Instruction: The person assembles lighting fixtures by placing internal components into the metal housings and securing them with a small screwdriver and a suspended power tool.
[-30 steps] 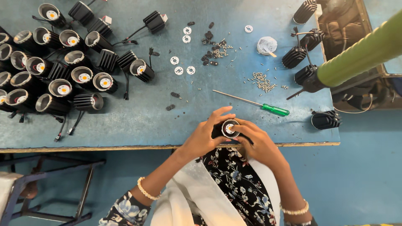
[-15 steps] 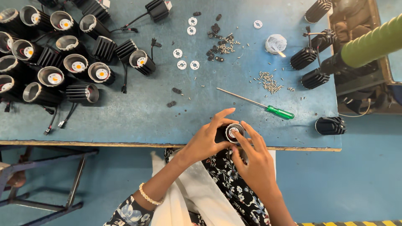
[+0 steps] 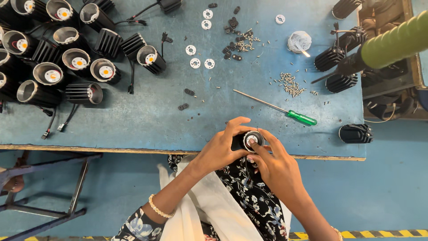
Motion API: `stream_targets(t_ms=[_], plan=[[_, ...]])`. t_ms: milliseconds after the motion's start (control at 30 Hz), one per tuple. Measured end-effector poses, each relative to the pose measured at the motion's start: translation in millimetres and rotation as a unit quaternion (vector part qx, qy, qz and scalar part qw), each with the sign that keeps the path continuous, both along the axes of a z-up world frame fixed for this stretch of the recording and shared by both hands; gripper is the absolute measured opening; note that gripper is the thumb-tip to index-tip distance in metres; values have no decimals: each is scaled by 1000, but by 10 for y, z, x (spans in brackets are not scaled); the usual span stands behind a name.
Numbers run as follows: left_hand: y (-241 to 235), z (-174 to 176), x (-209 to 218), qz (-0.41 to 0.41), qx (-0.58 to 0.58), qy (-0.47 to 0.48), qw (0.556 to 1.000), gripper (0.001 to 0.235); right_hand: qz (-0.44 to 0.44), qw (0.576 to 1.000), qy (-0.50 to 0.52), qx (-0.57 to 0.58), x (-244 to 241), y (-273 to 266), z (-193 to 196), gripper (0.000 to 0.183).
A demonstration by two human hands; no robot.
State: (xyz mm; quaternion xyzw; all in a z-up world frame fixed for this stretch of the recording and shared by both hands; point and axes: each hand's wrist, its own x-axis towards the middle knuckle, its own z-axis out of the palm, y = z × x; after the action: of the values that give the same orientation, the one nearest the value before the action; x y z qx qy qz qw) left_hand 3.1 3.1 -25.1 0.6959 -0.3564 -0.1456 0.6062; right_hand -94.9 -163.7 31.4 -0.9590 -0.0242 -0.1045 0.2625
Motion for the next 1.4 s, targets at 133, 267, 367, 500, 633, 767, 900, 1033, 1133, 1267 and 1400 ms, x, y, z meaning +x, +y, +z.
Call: stream_targets(t_ms=[133,267,367,500,633,767,900,1033,1133,1267,1400], plan=[[-8,-37,4,-5,1,5,1000,76,32,999,-3,29,15,-51,4,31],[-9,-60,-2,6,-1,-29,1000,73,53,997,35,38,35,-110,43,28],[-19,-76,-3,16,26,-33,999,72,56,996,66,32,58,-137,69,29],[-24,-93,18,9,3,-47,999,71,53,996,49,56,68,-144,97,40],[-20,-103,13,11,22,-44,999,72,58,996,27,65,55,-128,94,47],[-22,-106,22,10,14,-53,998,71,70,995,27,58,57,-137,76,45],[-16,-97,15,8,13,-46,999,71,84,995,29,51,83,-173,48,42],[-14,-93,6,1,6,-43,999,69,110,993,25,33,127,-245,29,40],[-16,-101,13,-3,6,-37,999,72,123,992,30,10,158,-297,26,33],[-9,-104,10,-1,7,-33,999,76,129,990,57,-15,178,-323,25,31],[-6,-80,-3,0,13,-33,999,76,150,986,65,-16,192,-361,40,31]])
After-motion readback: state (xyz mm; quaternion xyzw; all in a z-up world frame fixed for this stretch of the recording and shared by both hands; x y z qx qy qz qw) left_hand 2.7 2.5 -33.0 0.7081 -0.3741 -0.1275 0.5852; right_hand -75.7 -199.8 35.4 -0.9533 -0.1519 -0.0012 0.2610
